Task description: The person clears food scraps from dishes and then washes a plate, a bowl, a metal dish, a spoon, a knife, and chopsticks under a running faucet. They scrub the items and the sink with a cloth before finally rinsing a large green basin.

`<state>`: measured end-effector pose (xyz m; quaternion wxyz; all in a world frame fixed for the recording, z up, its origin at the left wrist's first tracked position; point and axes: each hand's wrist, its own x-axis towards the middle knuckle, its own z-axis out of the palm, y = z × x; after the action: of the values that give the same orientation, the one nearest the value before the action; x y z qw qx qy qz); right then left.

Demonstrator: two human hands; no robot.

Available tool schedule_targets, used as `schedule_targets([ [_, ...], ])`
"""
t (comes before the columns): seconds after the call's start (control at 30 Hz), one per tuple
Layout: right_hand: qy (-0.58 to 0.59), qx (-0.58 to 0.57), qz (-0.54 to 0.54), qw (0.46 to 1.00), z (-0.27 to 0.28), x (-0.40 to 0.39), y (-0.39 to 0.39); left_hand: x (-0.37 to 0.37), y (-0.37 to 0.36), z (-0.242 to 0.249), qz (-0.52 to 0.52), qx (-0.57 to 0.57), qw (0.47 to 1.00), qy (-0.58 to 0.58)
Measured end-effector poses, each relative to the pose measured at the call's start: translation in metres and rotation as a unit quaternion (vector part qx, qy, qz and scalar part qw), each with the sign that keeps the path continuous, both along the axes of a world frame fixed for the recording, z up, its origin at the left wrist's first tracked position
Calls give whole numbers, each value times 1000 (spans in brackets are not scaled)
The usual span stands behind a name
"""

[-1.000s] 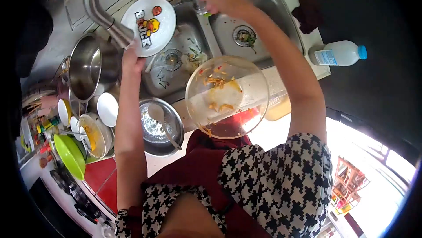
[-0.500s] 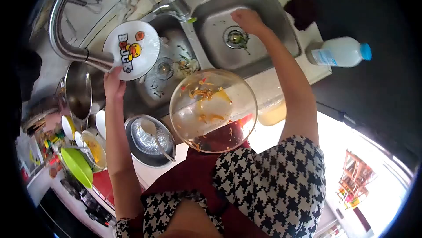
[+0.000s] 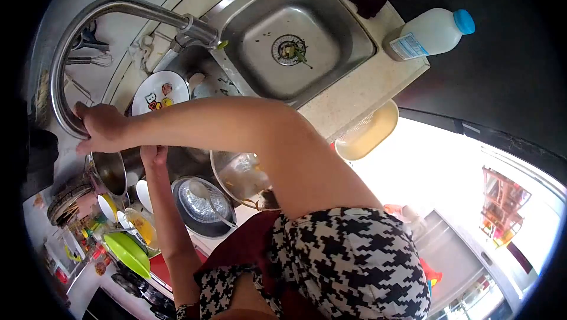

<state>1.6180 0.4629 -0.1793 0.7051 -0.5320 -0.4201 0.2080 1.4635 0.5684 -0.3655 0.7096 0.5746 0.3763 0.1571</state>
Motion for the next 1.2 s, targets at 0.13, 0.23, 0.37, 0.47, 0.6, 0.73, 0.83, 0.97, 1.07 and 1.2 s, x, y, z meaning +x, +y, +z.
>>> schedule_targets([
  [0.13,-78,100,94,987,-13,6,-35,11,-31,4,112,-128,984,-45],
  [0.23,-80,94,129,984,-17,19,-63,17,-40,11,42,-220,966,-132],
  [0.37,-73,50,155,984,-17,33,-110,38,-78,45,72,-196,971,-115],
  [0.47,-96,-5,161,982,-1,51,-146,31,-65,29,101,-141,984,-39],
  [0.6,-37,-32,158,986,7,73,-180,40,-83,47,125,-109,986,-3],
  [0.73,-14,-53,145,988,9,91,-216,48,-97,60,122,-112,986,7],
  [0.83,-10,-80,64,995,7,117,-253,48,-99,59,100,-117,988,5],
  [0.97,-1,-128,-165,978,-20,146,-284,49,-102,55,107,-109,988,20],
  [1.07,15,-171,-231,958,-30,152,-280,49,-102,57,111,-108,988,20],
  [1.2,-117,-104,-332,930,-52,192,-268,48,-95,57,86,-125,988,-4],
])
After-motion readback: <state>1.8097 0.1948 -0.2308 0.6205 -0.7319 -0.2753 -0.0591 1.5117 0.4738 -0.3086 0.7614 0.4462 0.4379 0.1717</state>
